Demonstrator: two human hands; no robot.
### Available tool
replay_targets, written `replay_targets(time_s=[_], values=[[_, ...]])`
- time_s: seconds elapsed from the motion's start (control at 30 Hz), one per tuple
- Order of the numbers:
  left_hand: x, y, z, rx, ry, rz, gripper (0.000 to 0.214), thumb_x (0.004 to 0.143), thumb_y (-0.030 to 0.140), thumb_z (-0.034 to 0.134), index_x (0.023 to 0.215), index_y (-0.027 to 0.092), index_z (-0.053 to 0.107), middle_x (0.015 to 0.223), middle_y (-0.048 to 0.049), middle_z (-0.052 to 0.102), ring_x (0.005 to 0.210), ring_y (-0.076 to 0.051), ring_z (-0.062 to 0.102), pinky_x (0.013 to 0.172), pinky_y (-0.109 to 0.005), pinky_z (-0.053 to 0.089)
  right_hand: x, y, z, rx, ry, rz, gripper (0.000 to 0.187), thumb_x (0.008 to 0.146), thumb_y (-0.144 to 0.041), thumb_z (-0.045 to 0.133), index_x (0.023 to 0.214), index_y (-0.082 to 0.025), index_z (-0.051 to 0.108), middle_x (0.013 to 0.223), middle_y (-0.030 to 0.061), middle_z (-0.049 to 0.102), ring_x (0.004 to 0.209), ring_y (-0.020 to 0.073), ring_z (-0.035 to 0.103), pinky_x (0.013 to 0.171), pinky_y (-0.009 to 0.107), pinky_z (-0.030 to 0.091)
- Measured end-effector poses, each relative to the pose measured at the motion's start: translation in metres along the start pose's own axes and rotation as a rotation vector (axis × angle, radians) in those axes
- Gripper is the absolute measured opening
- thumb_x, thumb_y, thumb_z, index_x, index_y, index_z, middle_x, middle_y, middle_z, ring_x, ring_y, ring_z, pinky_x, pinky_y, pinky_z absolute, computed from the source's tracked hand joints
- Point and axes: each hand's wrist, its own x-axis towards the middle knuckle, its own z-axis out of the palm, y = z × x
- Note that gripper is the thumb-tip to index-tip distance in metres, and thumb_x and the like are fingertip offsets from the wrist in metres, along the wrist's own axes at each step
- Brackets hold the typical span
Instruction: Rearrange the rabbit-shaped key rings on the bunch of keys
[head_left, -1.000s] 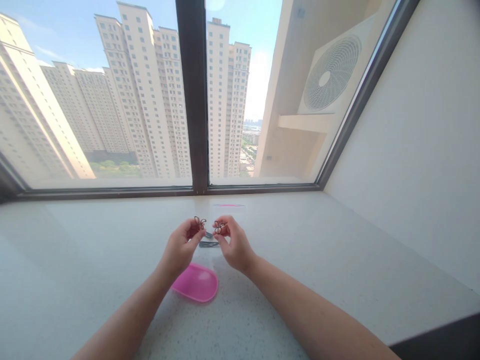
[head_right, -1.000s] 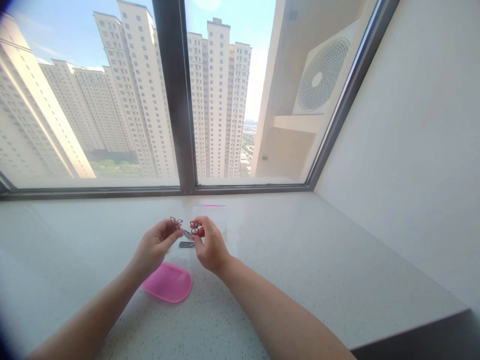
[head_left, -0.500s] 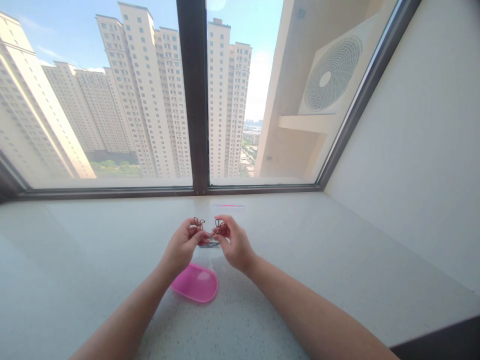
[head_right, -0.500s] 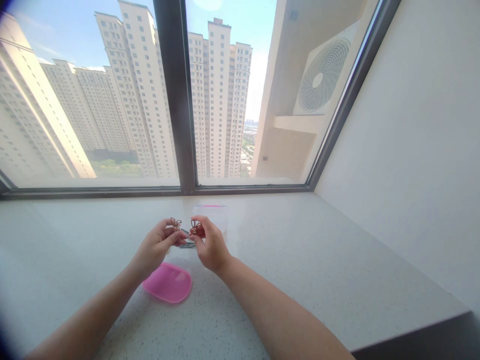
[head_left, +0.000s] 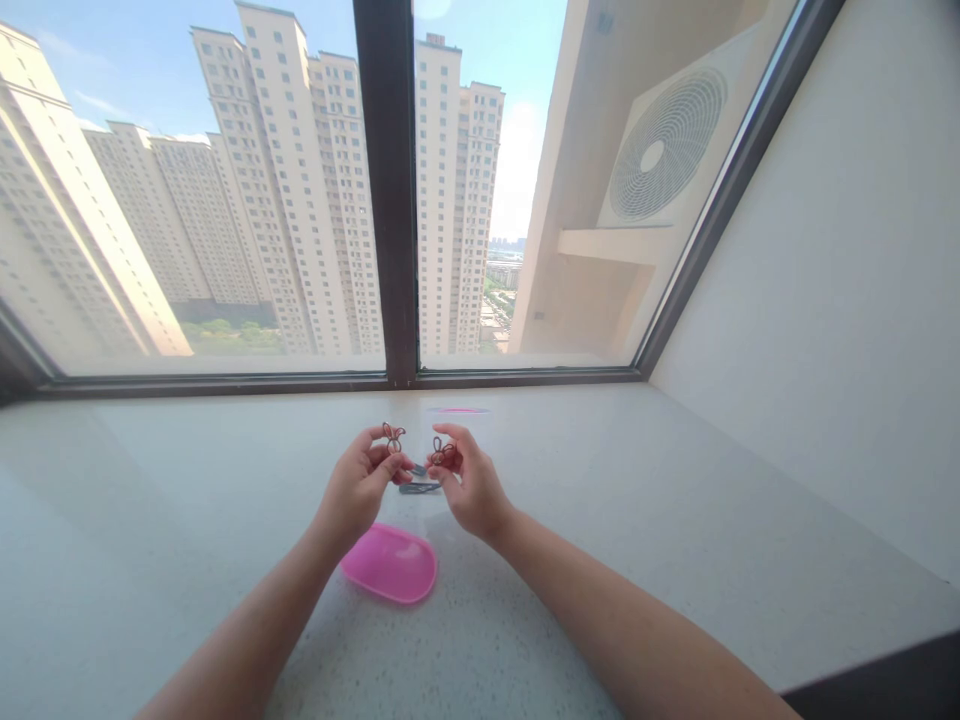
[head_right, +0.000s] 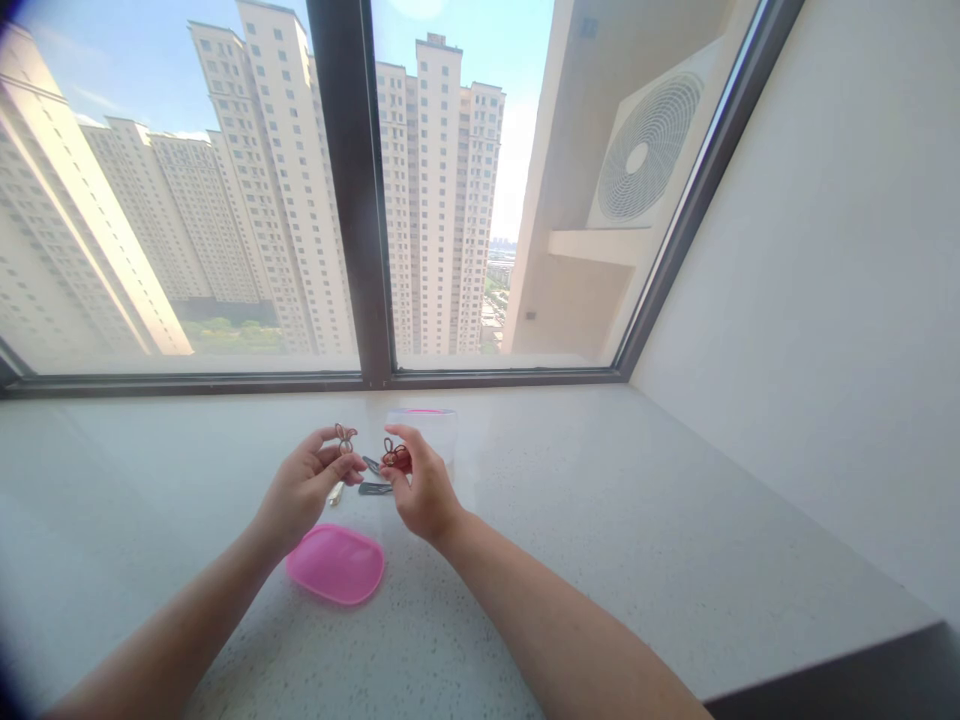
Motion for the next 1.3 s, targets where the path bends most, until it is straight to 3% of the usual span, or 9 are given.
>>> replay_targets(time_s=[0.17, 0.8, 0.9, 1.0, 1.1, 1.3], values=[[-0.002, 0.001, 0.002, -0.032, -0.003, 0.036, 0.073, 0.077, 0.031, 0.059, 0.138, 0.019, 0.021, 0.067, 0.0014, 0.063, 0.059, -0.015, 0.061, 0.064, -0.031, 0.049, 0.0, -0.002, -0.001, 0.002, -0.015, -0.012, 0.051, 0.08, -0.011, 0.052, 0.127, -0.027, 0.041, 0.085, 0.0015, 0.057, 0.08, 0.0146, 0.058, 0.078, 0.035, 0.053], [-0.002, 0.001, 0.001, -0.008, -0.022, 0.004, 0.07, 0.075, 0.033, 0.06, 0.136, 0.016, 0.03, 0.068, -0.0009, 0.063, 0.058, -0.016, 0.06, 0.057, -0.029, 0.047, 0.0, -0.003, -0.001, 0.004, -0.035, 0.002, 0.052, 0.077, -0.01, 0.053, 0.124, -0.027, 0.038, 0.079, -0.0009, 0.053, 0.076, 0.014, 0.057, 0.074, 0.033, 0.053], [-0.001, -0.004, 0.001, 0.045, -0.005, -0.006, 0.064, 0.073, 0.036, 0.063, 0.128, 0.015, 0.038, 0.068, -0.0011, 0.064, 0.059, -0.018, 0.062, 0.054, -0.027, 0.046, -0.001, -0.001, -0.001, -0.007, -0.029, 0.007, 0.057, 0.075, -0.01, 0.056, 0.126, -0.026, 0.036, 0.078, -0.0017, 0.051, 0.071, 0.0129, 0.056, 0.07, 0.031, 0.052], [0.002, -0.01, -0.002, 0.101, 0.018, 0.023, 0.039, 0.071, 0.038, 0.065, 0.102, 0.016, 0.054, 0.072, -0.0025, 0.066, 0.061, -0.018, 0.063, 0.057, -0.028, 0.048, -0.002, 0.003, -0.001, -0.022, -0.04, 0.012, 0.059, 0.074, -0.011, 0.059, 0.126, -0.025, 0.036, 0.079, -0.0011, 0.053, 0.068, 0.0123, 0.055, 0.068, 0.029, 0.052], [0.003, -0.015, -0.005, 0.133, 0.048, 0.05, 0.026, 0.072, 0.038, 0.065, 0.083, 0.016, 0.058, 0.077, -0.0046, 0.067, 0.066, -0.018, 0.065, 0.062, -0.029, 0.049, -0.002, 0.006, -0.001, -0.039, -0.045, 0.007, 0.053, 0.075, -0.012, 0.059, 0.123, -0.023, 0.041, 0.081, 0.0003, 0.056, 0.071, 0.0129, 0.057, 0.07, 0.029, 0.052], [0.002, -0.015, -0.003, 0.189, 0.047, 0.045, 0.021, 0.074, 0.038, 0.063, 0.079, 0.017, 0.063, 0.071, -0.0039, 0.067, 0.067, -0.018, 0.063, 0.057, -0.026, 0.046, -0.001, 0.004, -0.001, -0.036, -0.059, 0.005, 0.048, 0.076, -0.011, 0.057, 0.121, -0.022, 0.045, 0.084, 0.0007, 0.058, 0.071, 0.0123, 0.058, 0.069, 0.029, 0.052]])
